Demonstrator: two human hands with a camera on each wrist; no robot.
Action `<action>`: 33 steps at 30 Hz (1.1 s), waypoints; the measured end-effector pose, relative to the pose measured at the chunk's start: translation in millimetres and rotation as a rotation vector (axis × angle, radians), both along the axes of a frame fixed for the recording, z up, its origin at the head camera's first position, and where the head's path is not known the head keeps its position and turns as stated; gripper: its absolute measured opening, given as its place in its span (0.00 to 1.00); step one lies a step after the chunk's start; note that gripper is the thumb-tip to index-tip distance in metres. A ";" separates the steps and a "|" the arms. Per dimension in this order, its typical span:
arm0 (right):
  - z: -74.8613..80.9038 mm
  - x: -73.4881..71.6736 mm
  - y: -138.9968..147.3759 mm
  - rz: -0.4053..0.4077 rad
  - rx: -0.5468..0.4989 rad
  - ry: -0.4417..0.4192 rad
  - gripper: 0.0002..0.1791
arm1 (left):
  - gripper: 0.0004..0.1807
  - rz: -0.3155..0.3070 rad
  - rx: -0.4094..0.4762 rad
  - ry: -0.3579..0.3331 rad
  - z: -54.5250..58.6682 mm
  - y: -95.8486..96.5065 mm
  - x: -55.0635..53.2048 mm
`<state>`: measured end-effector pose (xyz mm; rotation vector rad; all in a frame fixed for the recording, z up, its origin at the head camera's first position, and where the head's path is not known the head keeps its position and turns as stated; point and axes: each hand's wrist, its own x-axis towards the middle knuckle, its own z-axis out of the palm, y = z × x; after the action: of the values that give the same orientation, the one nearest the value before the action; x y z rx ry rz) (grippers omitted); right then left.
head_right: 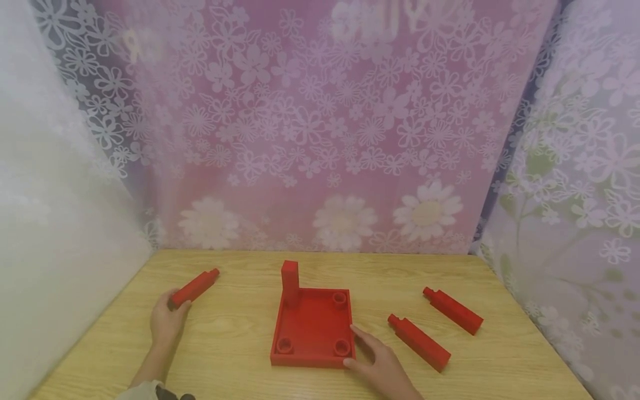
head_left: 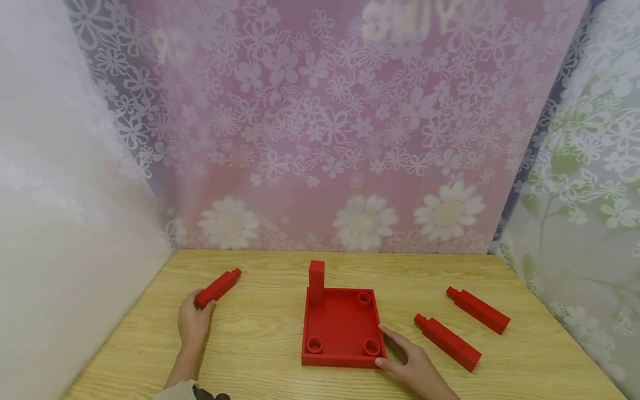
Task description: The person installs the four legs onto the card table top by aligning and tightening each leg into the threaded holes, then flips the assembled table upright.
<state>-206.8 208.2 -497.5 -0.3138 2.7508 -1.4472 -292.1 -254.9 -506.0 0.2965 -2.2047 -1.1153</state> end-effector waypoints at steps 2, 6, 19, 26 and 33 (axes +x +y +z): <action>0.1 0.0 -0.1 -0.003 0.001 0.000 0.40 | 0.21 0.007 -0.013 -0.002 0.3 0.3 0.5; 0.0 0.2 -0.3 -0.010 -0.001 0.000 0.40 | 0.21 0.010 0.009 -0.009 1.5 0.7 1.4; 0.1 0.5 -0.5 -0.014 -0.010 -0.007 0.39 | 0.20 -0.034 0.063 -0.002 6.4 9.0 5.5; -1.0 0.1 0.7 -0.025 -0.018 0.003 0.39 | 0.21 -0.089 0.074 0.000 21.2 21.9 7.9; -2.4 -0.7 0.5 -0.026 -0.015 0.004 0.39 | 0.21 -0.145 0.102 0.021 35.8 36.6 14.2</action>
<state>-207.5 208.6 -499.9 -0.2831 2.7590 -1.4752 -277.9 -218.3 -470.2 0.1688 -2.1832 -1.3056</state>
